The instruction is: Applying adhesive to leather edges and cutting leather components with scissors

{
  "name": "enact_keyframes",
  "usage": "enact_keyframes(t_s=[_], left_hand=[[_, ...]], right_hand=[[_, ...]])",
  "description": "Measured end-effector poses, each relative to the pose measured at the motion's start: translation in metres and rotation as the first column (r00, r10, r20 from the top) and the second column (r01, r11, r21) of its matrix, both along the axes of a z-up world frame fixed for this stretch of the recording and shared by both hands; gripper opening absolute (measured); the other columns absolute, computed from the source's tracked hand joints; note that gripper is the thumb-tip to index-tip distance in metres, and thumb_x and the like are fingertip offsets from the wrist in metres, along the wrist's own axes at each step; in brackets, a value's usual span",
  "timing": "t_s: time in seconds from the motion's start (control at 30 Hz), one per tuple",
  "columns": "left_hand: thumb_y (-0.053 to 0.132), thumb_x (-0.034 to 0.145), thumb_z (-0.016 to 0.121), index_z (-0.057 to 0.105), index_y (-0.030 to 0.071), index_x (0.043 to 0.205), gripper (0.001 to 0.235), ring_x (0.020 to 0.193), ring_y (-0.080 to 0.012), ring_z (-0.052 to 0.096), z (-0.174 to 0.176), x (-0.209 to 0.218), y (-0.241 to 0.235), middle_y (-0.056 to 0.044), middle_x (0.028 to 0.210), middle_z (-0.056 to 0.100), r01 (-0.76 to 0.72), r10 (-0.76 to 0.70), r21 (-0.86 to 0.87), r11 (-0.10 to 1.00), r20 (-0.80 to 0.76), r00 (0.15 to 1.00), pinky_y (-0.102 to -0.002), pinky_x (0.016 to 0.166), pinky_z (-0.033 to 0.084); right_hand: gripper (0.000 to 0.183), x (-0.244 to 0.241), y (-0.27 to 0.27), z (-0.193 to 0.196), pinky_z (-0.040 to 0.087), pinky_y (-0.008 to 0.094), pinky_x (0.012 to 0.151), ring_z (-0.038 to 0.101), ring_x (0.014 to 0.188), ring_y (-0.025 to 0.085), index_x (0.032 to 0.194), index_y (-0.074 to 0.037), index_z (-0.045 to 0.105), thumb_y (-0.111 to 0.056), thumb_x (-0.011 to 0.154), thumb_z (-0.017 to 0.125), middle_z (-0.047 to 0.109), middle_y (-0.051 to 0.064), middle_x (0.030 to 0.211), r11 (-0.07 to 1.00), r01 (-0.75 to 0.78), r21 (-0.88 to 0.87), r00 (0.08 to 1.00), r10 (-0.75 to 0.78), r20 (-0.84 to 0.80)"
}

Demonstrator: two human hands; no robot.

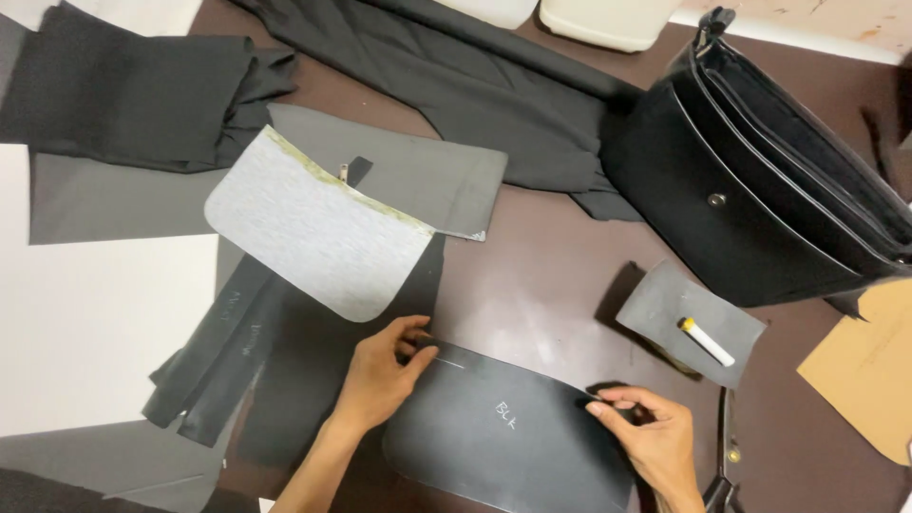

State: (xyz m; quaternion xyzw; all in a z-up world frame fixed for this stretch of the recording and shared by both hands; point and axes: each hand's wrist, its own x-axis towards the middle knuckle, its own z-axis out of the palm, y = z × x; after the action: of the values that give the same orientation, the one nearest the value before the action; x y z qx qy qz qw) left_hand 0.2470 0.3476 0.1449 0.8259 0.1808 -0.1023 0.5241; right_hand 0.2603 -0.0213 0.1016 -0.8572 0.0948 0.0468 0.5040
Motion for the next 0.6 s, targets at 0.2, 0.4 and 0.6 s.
enact_keyframes(t_s=[0.2,0.4,0.6], left_hand=[[0.025,0.087,0.076,0.078,0.019,0.116,0.03,0.089,-0.01,0.074,-0.014,-0.012,-0.004,0.001,0.096,0.08,-0.036,0.03,0.049,0.998,0.106,0.994,-0.023,0.07,0.059],[0.02,0.092,0.071,0.082,0.015,0.11,0.022,0.088,-0.0089,0.076,0.0,-0.009,-0.003,0.0,0.098,0.083,-0.067,0.07,-0.044,0.997,0.068,0.995,-0.021,0.075,0.059],[0.015,0.091,0.076,0.086,0.014,0.102,0.014,0.088,-0.0134,0.077,0.008,0.001,-0.003,-0.005,0.096,0.084,-0.079,0.087,-0.09,0.993,0.088,0.992,-0.024,0.074,0.059]], right_hand=[[0.033,0.004,-0.011,0.034,0.032,0.022,0.061,0.038,0.061,0.007,0.107,-0.008,0.085,-0.01,0.074,0.091,0.068,-0.004,0.069,0.983,-0.166,0.075,0.977,0.174,-0.126],[0.022,-0.006,-0.02,0.033,0.032,0.022,0.065,0.031,0.059,0.006,0.103,-0.007,0.083,-0.009,0.081,0.085,0.044,-0.005,0.061,0.996,0.019,0.083,0.992,-0.009,-0.123],[0.012,-0.002,-0.024,0.019,0.03,0.021,0.052,0.034,0.053,0.006,0.096,-0.009,0.082,-0.01,0.085,0.084,0.047,-0.003,0.056,0.99,0.126,0.061,0.991,-0.128,0.027]])
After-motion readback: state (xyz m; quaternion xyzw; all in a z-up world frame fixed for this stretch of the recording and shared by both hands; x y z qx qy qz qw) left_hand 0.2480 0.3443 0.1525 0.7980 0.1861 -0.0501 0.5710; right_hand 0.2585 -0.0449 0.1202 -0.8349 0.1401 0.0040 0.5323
